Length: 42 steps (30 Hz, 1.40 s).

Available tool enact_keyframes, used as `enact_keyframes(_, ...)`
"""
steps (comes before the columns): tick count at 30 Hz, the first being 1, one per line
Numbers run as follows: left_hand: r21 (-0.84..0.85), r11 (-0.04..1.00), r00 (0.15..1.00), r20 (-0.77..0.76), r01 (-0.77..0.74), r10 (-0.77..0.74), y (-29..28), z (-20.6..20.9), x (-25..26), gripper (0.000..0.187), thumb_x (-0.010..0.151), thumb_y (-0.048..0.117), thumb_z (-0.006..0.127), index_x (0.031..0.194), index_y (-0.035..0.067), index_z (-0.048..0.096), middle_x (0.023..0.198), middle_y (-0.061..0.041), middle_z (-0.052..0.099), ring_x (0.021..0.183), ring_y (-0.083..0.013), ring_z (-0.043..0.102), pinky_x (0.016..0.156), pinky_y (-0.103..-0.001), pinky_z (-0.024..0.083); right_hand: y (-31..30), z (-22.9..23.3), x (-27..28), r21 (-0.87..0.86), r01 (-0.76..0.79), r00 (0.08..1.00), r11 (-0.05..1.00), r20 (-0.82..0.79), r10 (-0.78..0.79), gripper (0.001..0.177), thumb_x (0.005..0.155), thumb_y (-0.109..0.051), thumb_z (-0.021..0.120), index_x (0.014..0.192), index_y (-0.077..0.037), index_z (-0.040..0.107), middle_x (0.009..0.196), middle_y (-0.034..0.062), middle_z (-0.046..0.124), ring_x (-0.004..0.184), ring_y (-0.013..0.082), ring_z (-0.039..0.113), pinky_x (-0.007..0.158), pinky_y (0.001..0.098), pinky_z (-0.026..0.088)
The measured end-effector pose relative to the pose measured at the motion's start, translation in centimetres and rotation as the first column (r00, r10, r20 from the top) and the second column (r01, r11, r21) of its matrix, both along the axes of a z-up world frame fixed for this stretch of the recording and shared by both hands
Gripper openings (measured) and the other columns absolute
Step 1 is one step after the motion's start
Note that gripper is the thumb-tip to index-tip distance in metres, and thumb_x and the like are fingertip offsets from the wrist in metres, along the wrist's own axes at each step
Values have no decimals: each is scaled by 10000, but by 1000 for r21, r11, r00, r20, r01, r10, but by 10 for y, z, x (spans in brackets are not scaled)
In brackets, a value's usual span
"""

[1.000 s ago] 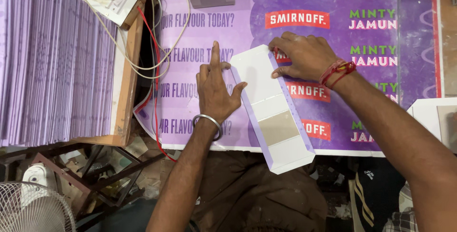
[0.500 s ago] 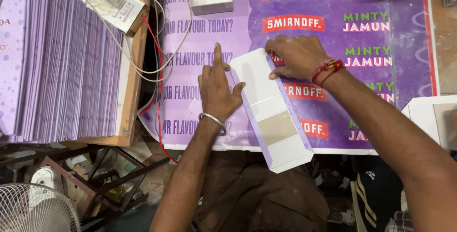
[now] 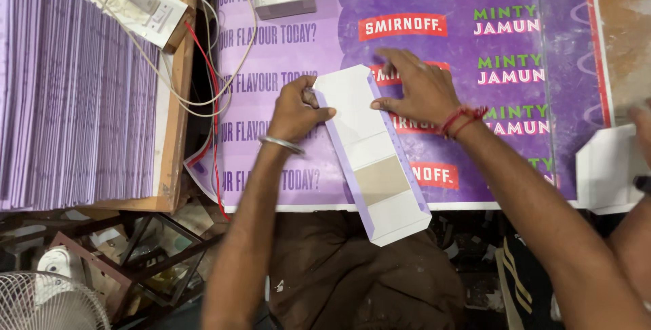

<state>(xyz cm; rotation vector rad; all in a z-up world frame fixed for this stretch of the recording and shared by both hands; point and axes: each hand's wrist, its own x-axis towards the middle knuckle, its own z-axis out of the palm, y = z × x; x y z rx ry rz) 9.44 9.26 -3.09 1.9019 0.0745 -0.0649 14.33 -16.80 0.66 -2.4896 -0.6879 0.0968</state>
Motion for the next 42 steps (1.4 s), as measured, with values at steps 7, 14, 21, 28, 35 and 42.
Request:
enact_keyframes(7,535,807,968,-121,249,-218,24,32,23,667,508,262,1008,1060,84,678,758,-67,659,705,-238,665,640,-377,514,33,23,49,-267,-251,956,930,-218,195,790,551,-525,934,1204,-198,634,1024,14,692,939,229,697,733,440,545)
enact_keyframes(14,545,786,951,-77,291,-298,30,43,19,644,524,356,987,1066,127,725,743,-65,656,689,-239,657,629,-402,512,50,22,65,-334,-354,934,873,-163,317,644,534,-546,923,1003,-162,704,927,-5,680,908,241,687,684,450,509)
enact_keyframes(21,583,797,861,315,157,-400,38,28,1,530,688,434,894,1107,133,774,794,-40,649,680,-211,637,579,-358,511,28,1,28,-115,-301,902,947,288,322,407,737,-482,837,992,-169,785,896,20,668,811,213,625,620,378,509)
enact_keyframes(28,613,785,863,346,89,-368,38,24,-15,473,730,355,904,1104,93,783,711,-47,603,574,-207,594,514,-354,471,29,-18,-16,-77,-147,824,986,541,165,178,934,-243,817,1079,-143,798,981,-41,715,842,142,615,689,299,521)
enact_keyframes(35,534,845,890,382,5,-247,29,32,-19,474,725,393,945,951,105,644,819,-40,619,675,-195,605,594,-345,502,30,-15,-19,-96,-68,840,993,532,109,224,952,-298,804,1077,-114,778,911,11,663,894,187,618,752,339,500)
enact_keyframes(42,833,535,851,378,-140,-365,-20,40,-17,986,722,688,731,1442,63,481,1461,-227,497,1333,-428,464,1058,-621,368,26,-26,-20,-160,8,856,987,512,76,385,944,-422,780,1223,-158,758,1163,6,662,1134,255,576,964,440,435)
